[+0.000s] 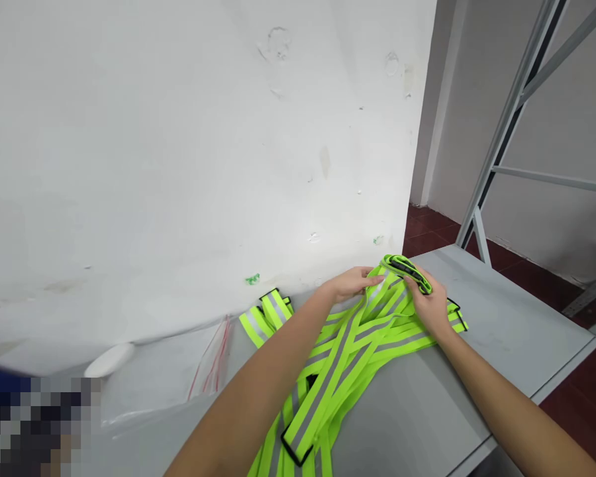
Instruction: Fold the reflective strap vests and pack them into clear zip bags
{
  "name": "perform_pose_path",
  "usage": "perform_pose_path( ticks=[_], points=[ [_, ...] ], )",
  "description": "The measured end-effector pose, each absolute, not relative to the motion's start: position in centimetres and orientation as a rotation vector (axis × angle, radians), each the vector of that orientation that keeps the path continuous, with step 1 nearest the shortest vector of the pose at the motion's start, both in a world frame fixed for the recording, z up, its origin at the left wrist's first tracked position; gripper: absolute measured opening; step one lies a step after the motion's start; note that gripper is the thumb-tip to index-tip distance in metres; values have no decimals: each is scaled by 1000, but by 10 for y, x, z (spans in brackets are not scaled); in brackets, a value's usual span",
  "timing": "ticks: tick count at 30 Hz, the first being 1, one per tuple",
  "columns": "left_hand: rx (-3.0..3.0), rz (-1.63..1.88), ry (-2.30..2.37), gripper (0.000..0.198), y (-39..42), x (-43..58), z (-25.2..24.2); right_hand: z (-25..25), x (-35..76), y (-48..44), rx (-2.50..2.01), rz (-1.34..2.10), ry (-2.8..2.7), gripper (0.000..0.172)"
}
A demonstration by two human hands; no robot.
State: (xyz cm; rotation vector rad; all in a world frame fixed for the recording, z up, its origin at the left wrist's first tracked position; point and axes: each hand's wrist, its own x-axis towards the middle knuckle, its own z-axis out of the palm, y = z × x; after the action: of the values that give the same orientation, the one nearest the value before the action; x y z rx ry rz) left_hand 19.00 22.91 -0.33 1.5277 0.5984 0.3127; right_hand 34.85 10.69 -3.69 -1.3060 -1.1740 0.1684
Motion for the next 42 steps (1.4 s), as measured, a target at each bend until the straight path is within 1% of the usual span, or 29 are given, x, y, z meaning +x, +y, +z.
perform_pose_path(
  ticks=[3, 6, 9, 12, 14, 16, 18, 21, 24, 27, 32, 36, 39, 42],
  points=[
    [1427, 225, 441, 57, 233, 188, 1, -39, 349, 105, -1275, 37, -1362, 34],
    [1226, 113, 261, 59, 233, 182, 3, -42, 355, 105, -1212, -75, -1540, 44],
    [1197, 134, 254, 60, 227, 177, 5, -43, 360, 105, -1187, -118, -1655, 54],
    [1304, 225, 360, 59, 215, 172, 9, -40, 357, 101, -1153, -104, -1686, 53],
    [1360, 256, 424, 65, 206, 168, 13, -36, 350, 97, -1159, -75, -1587, 47],
    [1425, 278, 487, 71, 197, 163, 18, -31, 342, 93, -1216, -3, -1404, 38],
    [1561, 297, 532, 66, 188, 159, 23, -25, 335, 90, -1279, 93, -1225, 31],
    [1732, 359, 579, 54, 174, 161, 25, -20, 330, 90, -1300, 228, -1112, 30],
    [1618, 475, 687, 56, 164, 171, 17, -21, 332, 95, -1269, 362, -1052, 30],
    [1339, 457, 697, 59, 161, 181, 2, -27, 335, 99, -1246, 516, -932, 31],
    [1044, 176, 503, 54, 167, 183, -11, -34, 336, 102, -1161, 794, -793, 36],
    [1045, 168, 566, 50, 165, 183, -13, -33, 331, 104, -1080, 942, -750, 41],
    [1083, 207, 680, 43, 161, 186, -14, -30, 330, 104, -1031, 971, -748, 46],
    [1118, 207, 651, 43, 160, 187, -14, -28, 331, 102, -1031, 1012, -726, 49]
  ],
)
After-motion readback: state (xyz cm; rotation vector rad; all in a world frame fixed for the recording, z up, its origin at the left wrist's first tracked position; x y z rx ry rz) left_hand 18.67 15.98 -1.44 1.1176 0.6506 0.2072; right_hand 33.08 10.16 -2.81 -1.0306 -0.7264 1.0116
